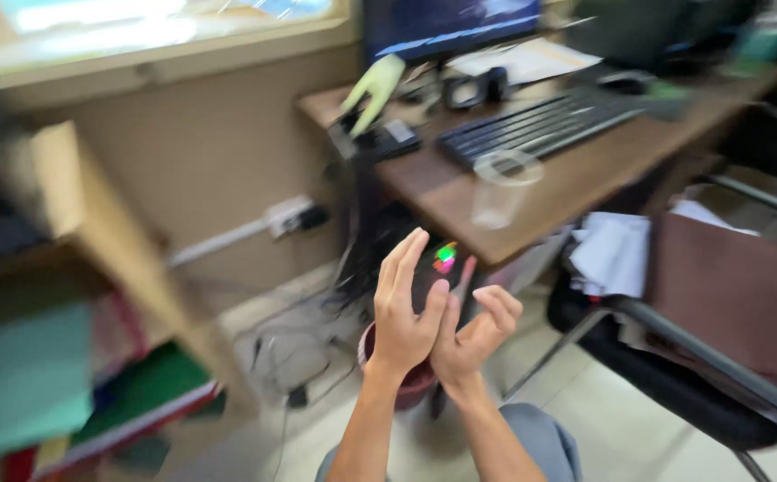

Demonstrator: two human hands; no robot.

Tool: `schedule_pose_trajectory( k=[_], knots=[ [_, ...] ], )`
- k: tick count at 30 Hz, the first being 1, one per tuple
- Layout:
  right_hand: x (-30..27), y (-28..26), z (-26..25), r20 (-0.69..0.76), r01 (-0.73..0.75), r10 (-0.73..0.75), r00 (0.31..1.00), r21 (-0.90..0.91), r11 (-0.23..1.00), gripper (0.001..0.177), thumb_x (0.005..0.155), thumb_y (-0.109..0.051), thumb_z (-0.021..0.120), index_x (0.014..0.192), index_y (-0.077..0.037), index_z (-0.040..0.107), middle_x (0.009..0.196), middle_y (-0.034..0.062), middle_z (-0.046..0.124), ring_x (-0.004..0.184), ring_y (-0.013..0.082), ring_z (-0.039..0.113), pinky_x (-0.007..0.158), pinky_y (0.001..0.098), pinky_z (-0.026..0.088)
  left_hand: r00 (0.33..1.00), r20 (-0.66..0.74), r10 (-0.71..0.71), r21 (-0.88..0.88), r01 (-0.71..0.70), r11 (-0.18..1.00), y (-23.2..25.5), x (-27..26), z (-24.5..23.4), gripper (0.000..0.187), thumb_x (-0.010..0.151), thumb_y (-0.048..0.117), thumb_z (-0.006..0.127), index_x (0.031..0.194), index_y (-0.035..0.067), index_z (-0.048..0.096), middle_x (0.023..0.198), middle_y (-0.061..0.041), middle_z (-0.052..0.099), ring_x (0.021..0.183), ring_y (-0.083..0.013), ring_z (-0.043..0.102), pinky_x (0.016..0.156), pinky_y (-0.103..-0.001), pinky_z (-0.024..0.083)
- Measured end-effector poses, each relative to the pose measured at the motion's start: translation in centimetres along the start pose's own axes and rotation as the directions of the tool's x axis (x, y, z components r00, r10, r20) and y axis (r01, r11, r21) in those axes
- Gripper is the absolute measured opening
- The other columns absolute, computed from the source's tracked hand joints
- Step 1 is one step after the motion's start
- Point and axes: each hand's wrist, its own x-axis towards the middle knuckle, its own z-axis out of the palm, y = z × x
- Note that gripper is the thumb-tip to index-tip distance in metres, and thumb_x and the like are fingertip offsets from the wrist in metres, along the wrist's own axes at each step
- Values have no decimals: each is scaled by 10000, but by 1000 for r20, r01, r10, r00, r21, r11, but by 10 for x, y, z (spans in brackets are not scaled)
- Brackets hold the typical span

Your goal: The person organizes stationery items by placing a light green folder, a blue box, and a brown cloth into a wooden shelf. They also handle a clear plastic bag and a white box, moving them between a plastic bin and the shelf.

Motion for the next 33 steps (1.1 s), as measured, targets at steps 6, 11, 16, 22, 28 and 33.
schedule_pose_trajectory(
  k=[6,11,16,22,28,33],
  knots=[
    [-88,-67,64,322,-166,32,946,398,902,297,974,62,634,1213,-37,488,1138,125,519,990,217,528,905,311,466,963,-193,-186,208,225,952,-29,-60,-121,319,959,126,641,1256,13,672,1269,-180,690,1193,-352,660,1064,-414,516],
    [-143,-148,117,674,-334,-121,729,504,797,243,991,34,639,1212,-49,579,1093,105,620,911,205,617,816,296,523,895,-391,-216,429,384,818,-51,-121,-227,255,1008,103,597,1235,49,699,1215,-156,722,1162,-343,675,1030,-421,524],
    [-214,-194,174,919,-613,-134,372,351,708,323,974,-74,674,1284,-36,592,1081,116,655,904,210,651,787,310,546,754,-650,-92,509,522,684,-92,-182,-315,340,995,104,634,1331,49,613,1349,-172,636,1282,-345,605,1108,-462,461],
    [-281,-219,235,967,-652,-114,227,238,720,574,958,-222,687,1445,-31,451,1285,169,574,1013,230,652,841,348,553,259,-908,-330,-101,629,771,-161,-211,-401,734,936,242,691,1546,94,310,1499,-173,399,1281,-295,519,1023,-423,482],
    [-325,-227,291,983,-919,125,-137,-173,353,650,986,-314,617,1485,-70,279,1316,164,558,1065,246,649,860,394,571,69,-758,-649,-547,475,689,-259,-209,-465,973,907,399,645,1613,159,20,1579,-132,334,1369,-257,429,1070,-424,426],
    [-302,-243,310,939,-946,117,-323,-321,-37,476,1005,-320,571,1358,-15,472,1245,132,622,989,273,735,830,420,619,69,-846,-528,-346,682,644,-308,-204,-481,1040,977,407,741,1595,-23,23,1675,-189,121,1525,-306,213,1221,-437,227]
  ],
)
